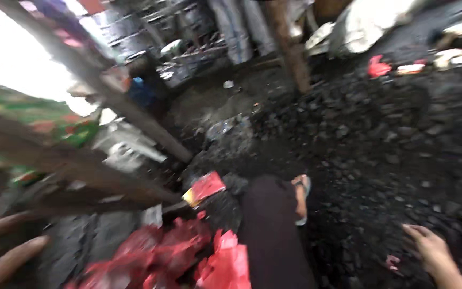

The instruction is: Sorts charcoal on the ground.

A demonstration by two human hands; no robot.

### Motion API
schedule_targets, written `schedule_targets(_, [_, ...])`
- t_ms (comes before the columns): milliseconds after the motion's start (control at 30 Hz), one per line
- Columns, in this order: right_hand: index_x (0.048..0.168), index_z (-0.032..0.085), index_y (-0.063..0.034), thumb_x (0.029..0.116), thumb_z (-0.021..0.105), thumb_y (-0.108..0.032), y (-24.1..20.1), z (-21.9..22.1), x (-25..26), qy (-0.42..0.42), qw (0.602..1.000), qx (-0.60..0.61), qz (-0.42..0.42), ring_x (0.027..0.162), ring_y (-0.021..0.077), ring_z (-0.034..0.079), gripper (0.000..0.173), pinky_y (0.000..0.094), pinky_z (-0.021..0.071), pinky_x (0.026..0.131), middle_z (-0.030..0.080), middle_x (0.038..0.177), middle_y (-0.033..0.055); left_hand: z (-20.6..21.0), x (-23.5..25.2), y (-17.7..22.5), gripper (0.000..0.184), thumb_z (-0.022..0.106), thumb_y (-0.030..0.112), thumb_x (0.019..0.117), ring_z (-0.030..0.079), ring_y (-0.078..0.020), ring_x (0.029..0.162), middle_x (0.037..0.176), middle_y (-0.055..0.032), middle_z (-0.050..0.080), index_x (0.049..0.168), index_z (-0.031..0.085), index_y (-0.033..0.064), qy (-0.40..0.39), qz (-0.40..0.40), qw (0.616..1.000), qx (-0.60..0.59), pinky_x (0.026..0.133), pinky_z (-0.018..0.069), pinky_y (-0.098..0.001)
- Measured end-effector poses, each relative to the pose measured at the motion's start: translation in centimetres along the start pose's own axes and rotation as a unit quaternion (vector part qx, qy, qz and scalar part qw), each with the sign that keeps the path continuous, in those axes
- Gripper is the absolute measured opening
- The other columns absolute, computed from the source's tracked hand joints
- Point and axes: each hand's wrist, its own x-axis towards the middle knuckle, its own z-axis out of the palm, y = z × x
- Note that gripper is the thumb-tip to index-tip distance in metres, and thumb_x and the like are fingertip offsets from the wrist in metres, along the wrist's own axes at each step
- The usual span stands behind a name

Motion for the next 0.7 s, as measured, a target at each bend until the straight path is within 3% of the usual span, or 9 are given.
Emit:
schedule_targets(67, [0.131,0.058,0.0036,0.1062,0.055,-0.018,-0.1,0.5,0.1,-0.008,1.000,0.008,0.002,0.105,0.0316,0.065,0.033,0.0504,0.0544,0.086,0.062,0.126,0.0246,4.1,6.0,5.6,0.055,0.057,0.008,0.1034,0.057,-0.0431,0.128,0.142,-0.0326,0.053,0.154,0.038,-0.0032,-0.100,0.143,0.984,-0.035,0.109,0.0436,-0.0542])
schedule_targets(100, [0.129,0.059,0.0049,0.1061,0.055,-0.016,-0.2,0.6,0.5,-0.015,1.000,0.007,0.000,0.105,0.0316,0.064,0.032,0.0498,0.0536,0.087,0.062,0.124,0.0251,7.0,8.8,9.0,0.056,0.060,0.011,0.1027,0.060,-0.0418,0.123,0.141,-0.0282,0.055,0.155,0.040,0.0037,-0.138,0.190,0.971,-0.046,0.104,0.0454,-0.0585])
schedule_targets(167, [0.126,0.060,0.0058,0.1055,0.057,-0.016,-0.4,0.7,1.8,-0.029,0.999,-0.014,-0.002,0.102,0.0310,0.065,0.030,0.0483,0.0543,0.087,0.063,0.120,0.0247,12.9,13.1,16.8,0.055,0.064,0.023,0.1018,0.058,-0.0407,0.125,0.143,-0.0200,0.057,0.153,0.046,0.0133,-0.204,0.263,0.942,-0.035,0.104,0.0434,-0.0642])
schedule_targets(267, [0.127,0.060,0.0055,0.1056,0.057,-0.018,-3.3,0.1,4.8,-0.048,0.995,-0.091,-0.006,0.104,0.0348,0.066,0.032,0.0506,0.0536,0.091,0.064,0.121,0.0266,19.8,14.3,29.9,0.052,0.064,0.031,0.1020,0.057,-0.0450,0.127,0.140,-0.0233,0.059,0.148,0.053,0.0099,-0.292,0.380,0.877,0.018,0.106,0.0406,-0.0663])
schedule_targets(367, [0.127,0.063,0.0050,0.1054,0.058,-0.020,-8.0,-1.2,8.9,-0.048,0.978,-0.195,-0.052,0.111,0.0388,0.064,0.033,0.0556,0.0479,0.099,0.065,0.120,0.0275,26.1,15.3,39.5,0.050,0.059,0.031,0.1049,0.056,-0.0374,0.132,0.143,-0.0198,0.058,0.149,0.050,0.0101,-0.395,0.482,0.780,0.046,0.111,0.0395,-0.0584])
schedule_targets(433, [0.127,0.064,0.0026,0.1057,0.058,-0.023,-11.1,-1.8,11.9,-0.042,0.964,-0.249,-0.084,0.114,0.0408,0.064,0.034,0.0588,0.0471,0.102,0.066,0.122,0.0266,29.5,16.1,43.8,0.051,0.059,0.030,0.1050,0.053,-0.0381,0.135,0.145,-0.0220,0.056,0.149,0.050,0.0079,-0.426,0.492,0.753,0.097,0.114,0.0371,-0.0583])
schedule_targets(500, [0.128,0.065,0.0018,0.1052,0.059,-0.023,-14.0,-2.1,15.1,-0.027,0.950,-0.290,-0.117,0.120,0.0428,0.062,0.034,0.0610,0.0451,0.105,0.064,0.128,0.0267,33.0,17.3,46.7,0.052,0.059,0.030,0.1051,0.050,-0.0386,0.137,0.146,-0.0231,0.054,0.149,0.049,0.0058,-0.441,0.472,0.754,0.124,0.115,0.0352,-0.0585])
schedule_targets(600, [0.132,0.063,0.0008,0.1029,0.062,-0.020,-16.9,-1.6,20.3,0.005,0.918,-0.358,-0.173,0.126,0.0458,0.058,0.036,0.0634,0.0450,0.105,0.057,0.138,0.0273,39.2,19.6,48.6,0.056,0.058,0.028,0.1057,0.049,-0.0405,0.137,0.149,-0.0247,0.050,0.154,0.040,0.0058,-0.479,0.401,0.780,0.035,0.112,0.0374,-0.0591])
schedule_targets(700, [0.145,0.052,-0.0003,0.1002,0.065,-0.012,-19.6,-0.3,24.6,0.023,0.881,-0.411,-0.233,0.136,0.0487,0.048,0.048,0.0649,0.0426,0.107,0.047,0.151,0.0257,44.5,20.5,49.5,0.074,0.067,0.027,0.1010,0.043,-0.0456,0.141,0.155,-0.0292,0.040,0.161,0.027,0.0101,-0.457,0.342,0.821,-0.007,0.113,0.0357,-0.0626])
